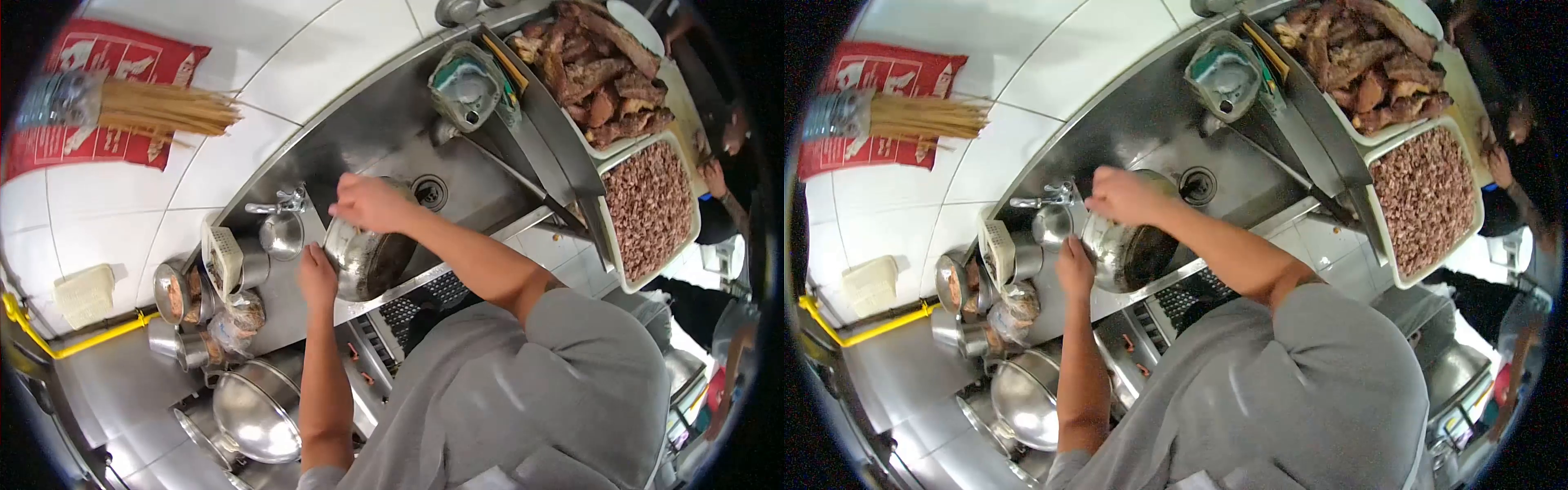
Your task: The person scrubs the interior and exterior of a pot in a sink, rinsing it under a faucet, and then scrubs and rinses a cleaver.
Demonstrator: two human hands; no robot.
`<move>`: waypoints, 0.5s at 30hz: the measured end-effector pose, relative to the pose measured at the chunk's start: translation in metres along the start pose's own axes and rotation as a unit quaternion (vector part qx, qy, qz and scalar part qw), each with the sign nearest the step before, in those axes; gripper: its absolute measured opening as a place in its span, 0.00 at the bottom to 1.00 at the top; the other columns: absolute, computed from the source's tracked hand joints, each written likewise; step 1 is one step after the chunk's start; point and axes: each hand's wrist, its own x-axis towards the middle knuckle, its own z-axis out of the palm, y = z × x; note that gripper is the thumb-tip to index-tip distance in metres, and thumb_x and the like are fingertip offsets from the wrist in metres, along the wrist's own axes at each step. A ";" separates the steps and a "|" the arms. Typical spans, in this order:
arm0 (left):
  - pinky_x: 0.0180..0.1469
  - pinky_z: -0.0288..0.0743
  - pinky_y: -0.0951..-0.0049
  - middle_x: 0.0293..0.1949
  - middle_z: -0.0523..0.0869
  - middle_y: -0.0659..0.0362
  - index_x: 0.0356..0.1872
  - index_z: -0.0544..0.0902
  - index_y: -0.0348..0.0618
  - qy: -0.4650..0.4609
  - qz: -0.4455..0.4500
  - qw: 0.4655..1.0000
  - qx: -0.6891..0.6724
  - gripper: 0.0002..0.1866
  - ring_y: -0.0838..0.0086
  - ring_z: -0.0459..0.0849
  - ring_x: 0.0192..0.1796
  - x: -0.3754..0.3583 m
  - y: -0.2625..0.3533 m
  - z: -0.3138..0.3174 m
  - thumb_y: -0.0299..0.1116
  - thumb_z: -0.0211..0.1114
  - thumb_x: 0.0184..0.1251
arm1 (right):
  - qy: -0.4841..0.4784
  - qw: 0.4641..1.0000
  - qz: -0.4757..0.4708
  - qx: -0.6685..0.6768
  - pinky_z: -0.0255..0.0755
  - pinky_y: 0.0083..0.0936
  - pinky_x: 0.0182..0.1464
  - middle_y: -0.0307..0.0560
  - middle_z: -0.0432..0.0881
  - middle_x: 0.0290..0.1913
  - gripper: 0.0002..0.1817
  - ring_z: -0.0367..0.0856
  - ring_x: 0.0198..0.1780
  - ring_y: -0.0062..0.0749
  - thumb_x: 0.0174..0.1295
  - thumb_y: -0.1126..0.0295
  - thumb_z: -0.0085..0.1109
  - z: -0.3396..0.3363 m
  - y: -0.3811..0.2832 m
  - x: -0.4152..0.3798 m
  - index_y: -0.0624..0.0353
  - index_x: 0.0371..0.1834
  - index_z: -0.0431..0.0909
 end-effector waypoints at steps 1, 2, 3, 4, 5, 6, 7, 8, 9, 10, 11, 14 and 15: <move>0.37 0.70 0.51 0.30 0.83 0.40 0.36 0.78 0.33 0.006 0.053 0.997 0.050 0.22 0.44 0.80 0.33 0.007 0.018 -0.002 0.45 0.46 0.77 | 0.010 1.000 0.004 0.003 0.74 0.39 0.43 0.52 0.82 0.33 0.18 0.81 0.38 0.45 0.65 0.56 0.57 -0.003 0.021 -0.004 0.62 0.31 0.84; 0.39 0.71 0.48 0.33 0.84 0.39 0.38 0.78 0.35 0.016 0.108 0.989 0.098 0.21 0.41 0.82 0.38 0.016 0.043 -0.003 0.45 0.47 0.77 | 0.050 0.979 0.166 0.105 0.74 0.37 0.42 0.52 0.83 0.33 0.19 0.82 0.36 0.43 0.66 0.56 0.57 -0.004 0.065 -0.014 0.63 0.32 0.84; 0.44 0.72 0.44 0.36 0.84 0.39 0.38 0.80 0.37 0.013 0.075 0.990 0.120 0.22 0.40 0.82 0.42 0.024 0.068 0.004 0.47 0.45 0.76 | 0.084 0.920 0.321 0.208 0.74 0.36 0.41 0.52 0.84 0.33 0.19 0.83 0.35 0.40 0.66 0.56 0.57 0.004 0.101 -0.032 0.63 0.32 0.84; 0.44 0.72 0.44 0.36 0.84 0.39 0.38 0.80 0.37 0.012 0.080 0.989 0.127 0.22 0.40 0.82 0.42 0.027 0.085 0.011 0.47 0.45 0.76 | 0.107 0.867 0.375 0.311 0.74 0.33 0.39 0.52 0.85 0.34 0.20 0.84 0.34 0.37 0.68 0.56 0.55 0.017 0.125 -0.052 0.64 0.32 0.84; 0.45 0.72 0.44 0.36 0.85 0.39 0.39 0.80 0.38 -0.012 0.062 0.974 0.216 0.24 0.40 0.82 0.43 0.029 0.100 0.019 0.49 0.44 0.76 | 0.121 0.858 0.400 0.299 0.74 0.35 0.40 0.52 0.85 0.33 0.20 0.83 0.34 0.40 0.68 0.56 0.55 0.018 0.120 -0.053 0.64 0.31 0.84; 0.46 0.72 0.44 0.36 0.85 0.39 0.40 0.81 0.39 -0.032 0.040 0.953 0.300 0.25 0.40 0.82 0.43 0.034 0.108 0.025 0.50 0.43 0.76 | 0.132 0.850 0.423 0.284 0.74 0.37 0.41 0.53 0.84 0.33 0.21 0.83 0.35 0.42 0.68 0.56 0.55 0.014 0.111 -0.049 0.65 0.30 0.83; 0.48 0.73 0.44 0.37 0.85 0.40 0.40 0.82 0.39 -0.038 0.053 0.954 0.292 0.26 0.40 0.82 0.43 0.038 0.101 0.026 0.51 0.42 0.76 | 0.132 0.849 0.424 0.287 0.74 0.37 0.41 0.53 0.84 0.33 0.21 0.83 0.35 0.42 0.68 0.56 0.55 0.012 0.103 -0.041 0.65 0.30 0.83; 0.48 0.73 0.44 0.37 0.85 0.40 0.40 0.82 0.39 -0.044 0.051 0.952 0.299 0.26 0.40 0.82 0.43 0.038 0.097 0.024 0.51 0.42 0.76 | 0.126 0.931 0.311 0.146 0.74 0.39 0.42 0.53 0.83 0.33 0.20 0.82 0.35 0.46 0.67 0.57 0.55 0.011 0.083 -0.029 0.64 0.29 0.83; 0.48 0.72 0.44 0.36 0.85 0.39 0.40 0.82 0.39 -0.031 0.055 0.958 0.280 0.26 0.40 0.82 0.43 0.040 0.094 0.024 0.51 0.43 0.76 | 0.118 0.975 0.186 -0.002 0.74 0.41 0.43 0.54 0.82 0.33 0.19 0.80 0.36 0.49 0.67 0.58 0.55 0.009 0.061 -0.017 0.64 0.28 0.83; 0.48 0.72 0.44 0.36 0.85 0.39 0.39 0.82 0.39 -0.018 0.060 0.964 0.257 0.26 0.40 0.82 0.43 0.041 0.093 0.025 0.50 0.43 0.75 | 0.139 0.987 0.077 0.032 0.72 0.45 0.44 0.56 0.81 0.33 0.18 0.78 0.37 0.54 0.65 0.59 0.56 0.007 0.038 -0.008 0.62 0.27 0.83; 0.48 0.72 0.44 0.36 0.85 0.39 0.39 0.82 0.39 -0.022 0.063 0.964 0.259 0.26 0.40 0.82 0.43 0.041 0.093 0.026 0.50 0.43 0.75 | 0.142 0.983 0.100 0.060 0.72 0.44 0.45 0.56 0.81 0.33 0.18 0.79 0.39 0.53 0.65 0.58 0.55 0.006 0.035 -0.009 0.62 0.27 0.83; 0.47 0.71 0.43 0.36 0.85 0.39 0.38 0.82 0.38 -0.030 0.083 0.970 0.228 0.25 0.39 0.81 0.43 0.039 0.093 0.023 0.49 0.44 0.75 | 0.183 0.922 0.308 0.144 0.72 0.37 0.43 0.55 0.79 0.30 0.18 0.79 0.41 0.50 0.64 0.58 0.57 0.029 0.111 -0.044 0.63 0.26 0.81; 0.47 0.70 0.43 0.36 0.84 0.39 0.37 0.82 0.38 -0.019 0.078 0.967 0.242 0.24 0.39 0.81 0.43 0.038 0.092 0.023 0.49 0.45 0.75 | 0.148 0.807 0.439 0.367 0.72 0.38 0.43 0.54 0.79 0.27 0.17 0.78 0.40 0.49 0.64 0.60 0.56 0.028 0.128 -0.055 0.63 0.26 0.81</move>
